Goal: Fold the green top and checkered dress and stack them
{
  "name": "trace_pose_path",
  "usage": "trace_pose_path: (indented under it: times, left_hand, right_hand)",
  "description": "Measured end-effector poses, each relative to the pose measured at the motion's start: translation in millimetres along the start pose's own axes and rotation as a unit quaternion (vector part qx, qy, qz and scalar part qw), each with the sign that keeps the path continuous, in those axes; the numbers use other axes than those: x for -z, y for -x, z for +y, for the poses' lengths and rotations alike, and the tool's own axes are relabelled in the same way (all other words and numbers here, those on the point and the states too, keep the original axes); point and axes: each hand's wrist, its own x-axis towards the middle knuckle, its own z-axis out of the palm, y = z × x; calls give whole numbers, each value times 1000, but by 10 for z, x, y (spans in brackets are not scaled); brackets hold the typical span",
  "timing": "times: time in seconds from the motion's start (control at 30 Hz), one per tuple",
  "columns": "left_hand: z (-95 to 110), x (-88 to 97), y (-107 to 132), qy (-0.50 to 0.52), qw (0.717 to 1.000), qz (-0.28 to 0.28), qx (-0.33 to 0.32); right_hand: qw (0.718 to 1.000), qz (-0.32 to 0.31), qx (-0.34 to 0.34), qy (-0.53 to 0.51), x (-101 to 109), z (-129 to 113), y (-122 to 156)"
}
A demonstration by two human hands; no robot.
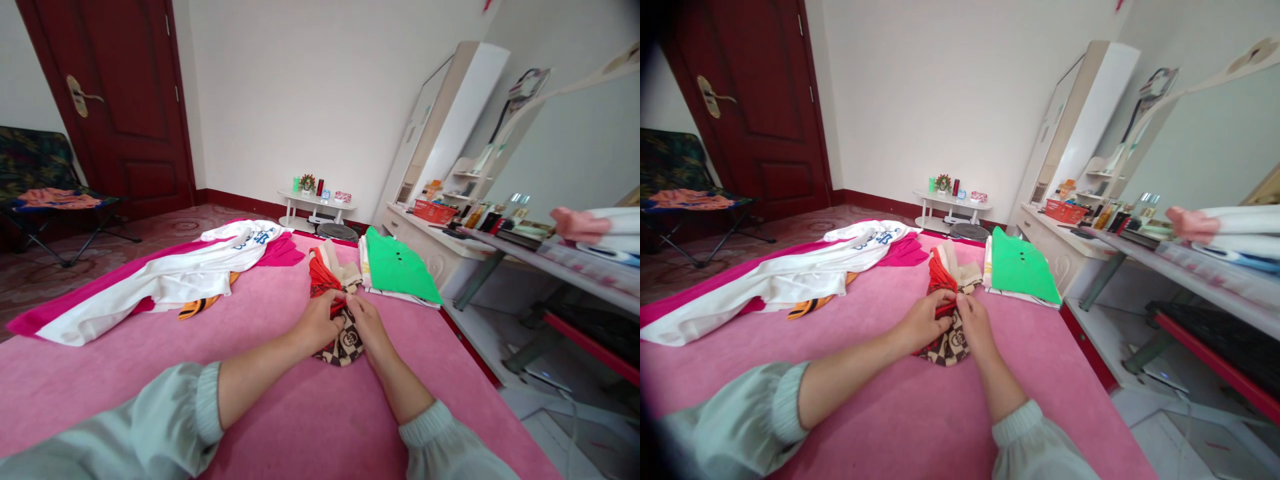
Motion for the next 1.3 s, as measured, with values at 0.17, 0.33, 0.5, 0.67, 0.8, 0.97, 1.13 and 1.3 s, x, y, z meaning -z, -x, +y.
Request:
trace_pose_path:
  times: [0.17, 0.33, 0.5, 0.67, 0.8, 0.97, 1.13, 1.3]
  left_hand:
    - [4, -113, 71, 111, 990, -48, 76]
    - [28, 2, 74, 190, 963, -14, 191]
    - [-110, 159, -15, 134, 978, 55, 151]
    - [-407, 333, -259, -76, 990, 113, 24]
    - [-572, 277, -521, -114, 992, 26, -46]
    - [-655, 86, -807, -133, 985, -96, -48]
    - [-687, 83, -845, -33, 994, -99, -11]
    - [-808, 285, -844, 184, 980, 59, 47]
  right_hand:
    - [1000, 20, -14, -13, -62, 113, -6]
    - [995, 33, 13, 91, -125, 151, -5]
    - [982, 13, 45, 183, -148, 85, 45]
    - [981, 7, 56, 184, -159, 86, 74]
    - [980, -3, 62, 187, -162, 72, 82]
    - [975, -2, 52, 216, -152, 47, 83]
    - [968, -2, 76, 239, -147, 60, 100]
    - [973, -11, 77, 218, -124, 37, 99]
